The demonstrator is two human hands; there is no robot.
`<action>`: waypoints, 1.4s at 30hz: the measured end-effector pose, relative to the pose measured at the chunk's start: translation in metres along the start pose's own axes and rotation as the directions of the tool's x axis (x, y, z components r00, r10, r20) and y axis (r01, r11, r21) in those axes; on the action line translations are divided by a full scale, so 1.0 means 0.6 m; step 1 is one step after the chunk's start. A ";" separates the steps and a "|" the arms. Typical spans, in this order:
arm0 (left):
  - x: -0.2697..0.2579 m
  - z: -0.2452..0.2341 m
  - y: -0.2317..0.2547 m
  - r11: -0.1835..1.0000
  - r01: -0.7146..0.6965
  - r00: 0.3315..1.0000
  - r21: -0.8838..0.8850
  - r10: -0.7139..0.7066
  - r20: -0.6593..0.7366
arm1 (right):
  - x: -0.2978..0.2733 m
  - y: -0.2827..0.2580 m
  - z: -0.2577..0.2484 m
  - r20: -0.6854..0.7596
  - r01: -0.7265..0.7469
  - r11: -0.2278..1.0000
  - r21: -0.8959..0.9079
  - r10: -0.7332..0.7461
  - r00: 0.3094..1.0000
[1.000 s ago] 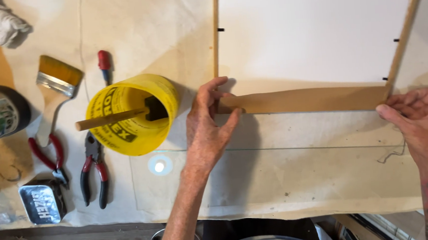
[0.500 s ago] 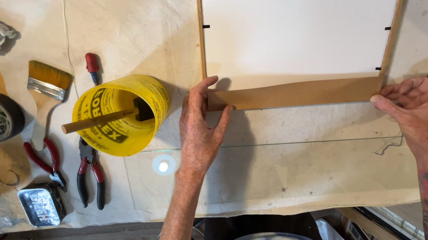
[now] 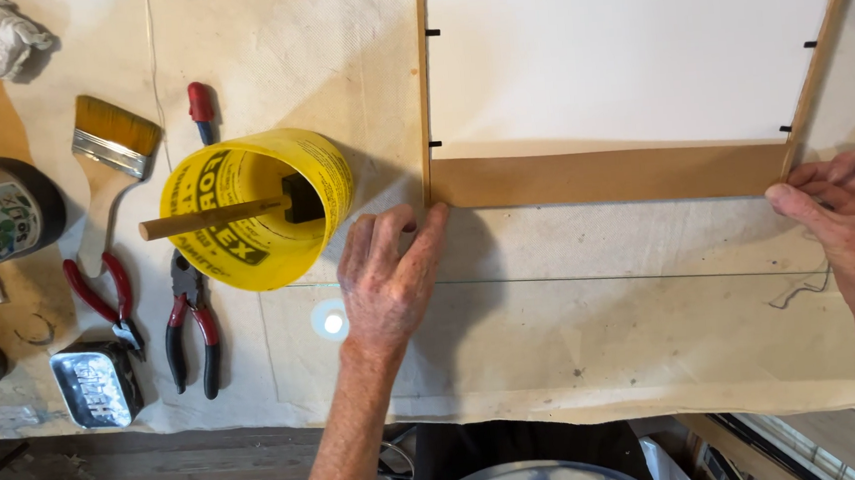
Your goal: Applying gummed paper tape to the back of a picture frame using a brush and utility knife
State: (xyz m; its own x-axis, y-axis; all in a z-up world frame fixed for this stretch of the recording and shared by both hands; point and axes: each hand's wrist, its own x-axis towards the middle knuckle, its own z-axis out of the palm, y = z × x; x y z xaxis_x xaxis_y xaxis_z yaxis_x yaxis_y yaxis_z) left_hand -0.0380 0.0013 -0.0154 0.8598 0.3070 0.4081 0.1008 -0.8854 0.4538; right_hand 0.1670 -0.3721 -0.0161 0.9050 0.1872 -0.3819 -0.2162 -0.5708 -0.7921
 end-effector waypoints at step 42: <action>0.034 0.007 0.015 0.891 0.345 0.939 -0.294 -0.328 0.105 | 0.002 -0.012 0.002 -0.017 -0.033 0.999 0.041 0.034 0.999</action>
State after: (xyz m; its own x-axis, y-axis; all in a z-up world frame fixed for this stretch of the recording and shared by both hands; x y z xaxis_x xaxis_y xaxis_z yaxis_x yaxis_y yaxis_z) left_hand -0.0172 -0.0018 -0.0065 0.8267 0.5421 0.1507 0.2389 -0.5806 0.7784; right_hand 0.1693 -0.3667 -0.0117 0.9032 0.1541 -0.4006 -0.2611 -0.5434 -0.7978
